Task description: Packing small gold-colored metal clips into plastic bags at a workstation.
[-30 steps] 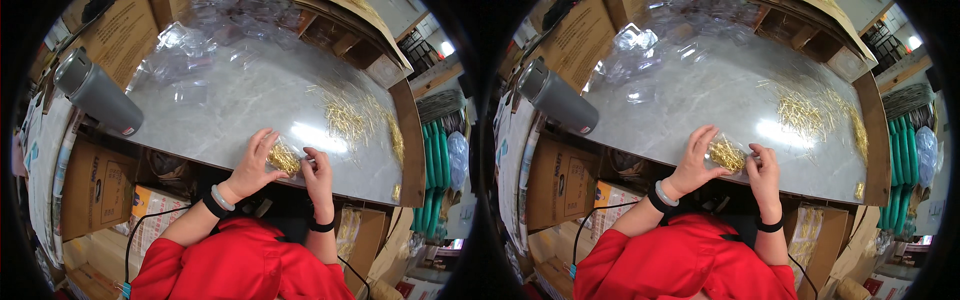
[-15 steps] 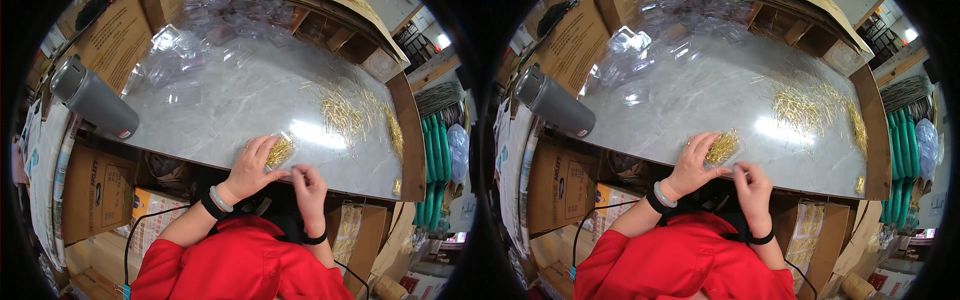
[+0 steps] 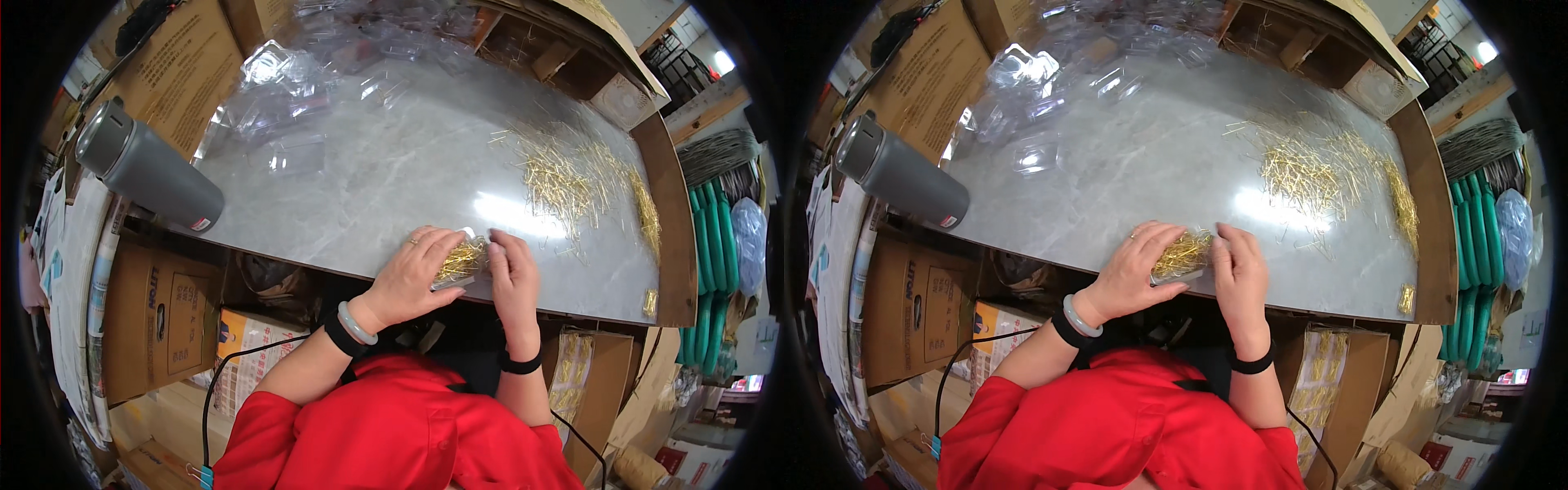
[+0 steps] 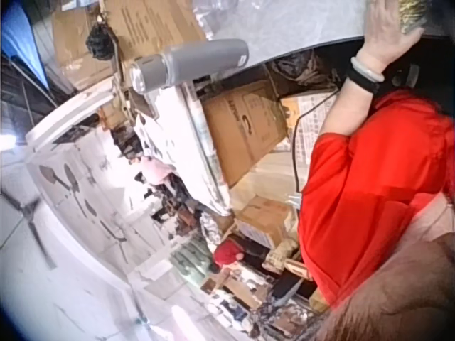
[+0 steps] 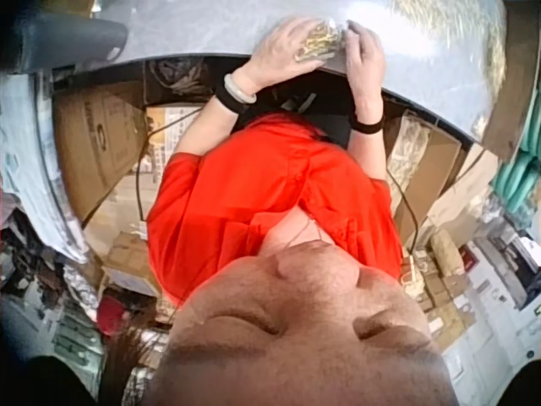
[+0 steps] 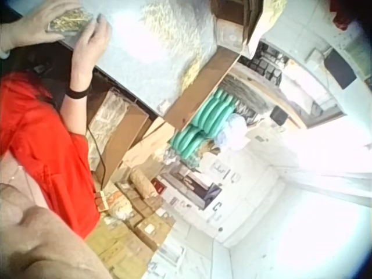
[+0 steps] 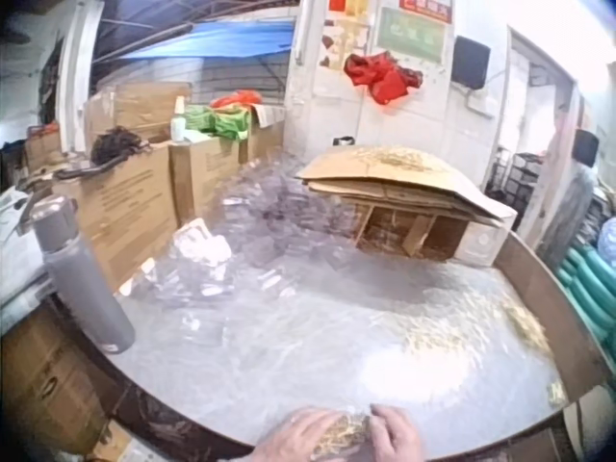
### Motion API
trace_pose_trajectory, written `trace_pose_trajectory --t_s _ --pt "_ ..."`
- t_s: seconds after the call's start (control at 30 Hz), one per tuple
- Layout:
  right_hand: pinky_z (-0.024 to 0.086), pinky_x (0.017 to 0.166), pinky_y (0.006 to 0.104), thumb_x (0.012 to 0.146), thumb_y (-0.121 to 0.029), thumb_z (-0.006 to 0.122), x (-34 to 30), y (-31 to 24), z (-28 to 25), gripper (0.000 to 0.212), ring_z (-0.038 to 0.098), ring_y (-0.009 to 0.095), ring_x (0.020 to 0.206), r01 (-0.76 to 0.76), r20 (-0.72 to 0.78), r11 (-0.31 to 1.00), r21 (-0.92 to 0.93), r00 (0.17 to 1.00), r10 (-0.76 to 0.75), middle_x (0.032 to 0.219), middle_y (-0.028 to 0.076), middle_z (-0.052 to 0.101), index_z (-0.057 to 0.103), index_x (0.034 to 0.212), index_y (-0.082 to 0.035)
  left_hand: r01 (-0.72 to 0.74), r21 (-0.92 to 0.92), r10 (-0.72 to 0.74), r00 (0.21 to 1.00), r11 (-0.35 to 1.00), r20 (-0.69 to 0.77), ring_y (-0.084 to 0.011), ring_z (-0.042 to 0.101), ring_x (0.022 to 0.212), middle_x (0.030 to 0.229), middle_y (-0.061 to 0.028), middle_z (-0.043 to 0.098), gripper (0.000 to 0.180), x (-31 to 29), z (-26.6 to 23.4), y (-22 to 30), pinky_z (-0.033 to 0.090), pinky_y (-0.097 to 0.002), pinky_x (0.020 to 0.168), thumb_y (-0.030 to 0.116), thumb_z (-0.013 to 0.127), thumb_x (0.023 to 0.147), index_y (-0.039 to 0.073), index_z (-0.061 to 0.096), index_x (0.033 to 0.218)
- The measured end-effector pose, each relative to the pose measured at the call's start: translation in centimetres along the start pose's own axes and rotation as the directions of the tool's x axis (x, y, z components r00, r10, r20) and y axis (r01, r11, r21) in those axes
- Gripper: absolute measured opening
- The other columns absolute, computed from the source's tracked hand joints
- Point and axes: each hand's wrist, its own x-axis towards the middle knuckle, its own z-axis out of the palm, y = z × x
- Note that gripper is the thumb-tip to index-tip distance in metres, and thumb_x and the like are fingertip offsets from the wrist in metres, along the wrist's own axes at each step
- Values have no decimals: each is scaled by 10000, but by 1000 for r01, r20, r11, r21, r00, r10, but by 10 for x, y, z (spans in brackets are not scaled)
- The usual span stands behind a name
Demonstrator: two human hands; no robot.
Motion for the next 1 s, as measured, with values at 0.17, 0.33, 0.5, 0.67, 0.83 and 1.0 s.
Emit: trace_pose_trajectory --t_s 0.17,0.33,0.5,0.67,0.83,1.0 --pt "474 888 404 919 -47 623 -9 -17 0 265 585 336 1006 137 42 988 -70 990 -134 1078 148 670 657 1180 -16 8 -9 -8 1000 1000 -9 -385 496 1232 1307 -195 526 777 -1 0 -1 409 -469 1075 159 799 712 -4 456 1389" --pt "472 890 408 913 -92 656 -10 -6 -1 326 581 330 1015 0 85 999 -48 996 4 1099 152 665 626 1231 -27 29 4 -28 999 1000 -40 -372 516 1220 1323 -173 505 785 -2 1 0 432 -453 1040 161 837 691 22 480 1376" --pt "461 992 420 862 -156 743 -8 -4 -9 599 557 379 1196 155 193 987 -49 971 -143 1389 189 539 503 1400 -52 113 -8 -113 992 994 -63 -388 480 1242 1329 -190 447 759 -4 1 5 434 -447 1051 149 826 708 24 470 1366" --pt "478 997 450 742 -178 831 -5 -5 -8 709 552 391 1202 312 347 950 -5 892 -291 1386 185 522 525 1366 -37 122 -98 -127 991 988 -51 -383 451 1300 1377 -192 430 806 -5 -3 0 428 -425 1083 135 831 700 31 449 1402" --pt "503 936 437 761 -65 793 -12 -5 0 557 585 375 1132 311 268 950 -34 918 -291 1265 171 575 576 1273 -28 210 -372 -209 977 904 44 -363 405 1370 1440 -201 392 837 0 -13 -6 387 -426 1128 149 826 708 36 426 1436" --pt "508 876 424 806 -23 755 -23 -19 0 438 599 355 1044 314 30 945 -85 949 -313 1158 161 596 601 1216 -26 107 -575 -203 973 811 -106 -334 295 1449 1549 -188 262 973 -4 -14 3 288 -423 1185 97 779 748 90 229 1552"
